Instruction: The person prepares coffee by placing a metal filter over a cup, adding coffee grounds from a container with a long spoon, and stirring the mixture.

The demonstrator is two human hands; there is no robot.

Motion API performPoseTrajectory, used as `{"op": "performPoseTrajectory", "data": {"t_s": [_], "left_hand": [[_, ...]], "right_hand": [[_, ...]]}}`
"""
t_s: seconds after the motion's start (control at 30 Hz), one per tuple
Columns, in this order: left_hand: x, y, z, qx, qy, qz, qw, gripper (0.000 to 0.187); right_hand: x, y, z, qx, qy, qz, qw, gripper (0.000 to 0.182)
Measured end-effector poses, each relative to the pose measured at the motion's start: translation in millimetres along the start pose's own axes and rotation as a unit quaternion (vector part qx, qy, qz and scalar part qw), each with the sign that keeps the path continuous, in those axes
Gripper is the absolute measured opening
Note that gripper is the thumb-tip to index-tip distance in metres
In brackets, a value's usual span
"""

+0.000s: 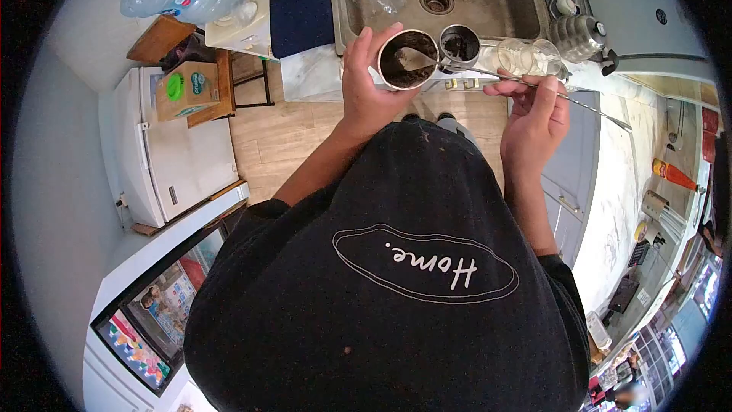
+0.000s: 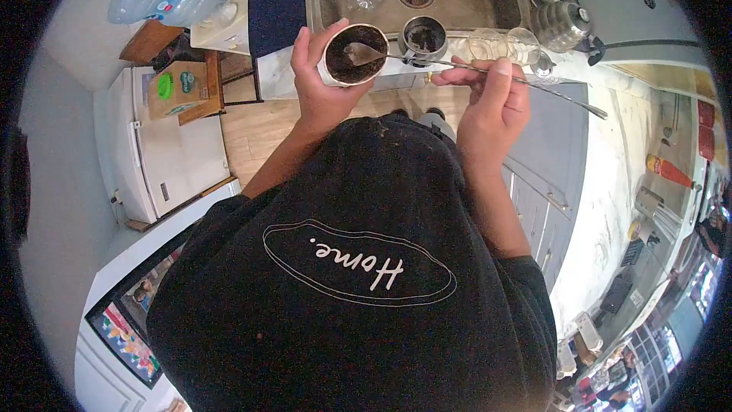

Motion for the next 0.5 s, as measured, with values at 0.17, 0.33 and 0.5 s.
{"op": "performPoseTrajectory", "data": {"t_s": [0.17,0.33,0.5], "left_hand": [[1.4,-5.0,7.8,-0.015,-0.031,-0.004,0.999,0.12],[-2.1,-7.0,4.5,-0.01,-0.022,-0.016,1.0,0.118],[-4.4,-4.8,-0.9,-0.02,0.007,-0.017,1.0,0.116]], "right_hand": [[-8.4,-10.1,0.7,-0.038,-0.017,-0.016,0.999,0.034],[-9.5,-3.1,-6.7,-0.027,0.037,-0.025,0.999,0.035],[-1.9,13.2,-11.2,-0.015,0.037,0.014,0.999,0.034]]}}
Point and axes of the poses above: each hand's wrist, its own x-axis towards the middle knuckle, its own y-axis out of the back of the hand, z = x × y, the point moved 3 cm from there along x, towards the middle knuckle, and after that the axes turned 10 degrees about -y, right-handed, at the moved point
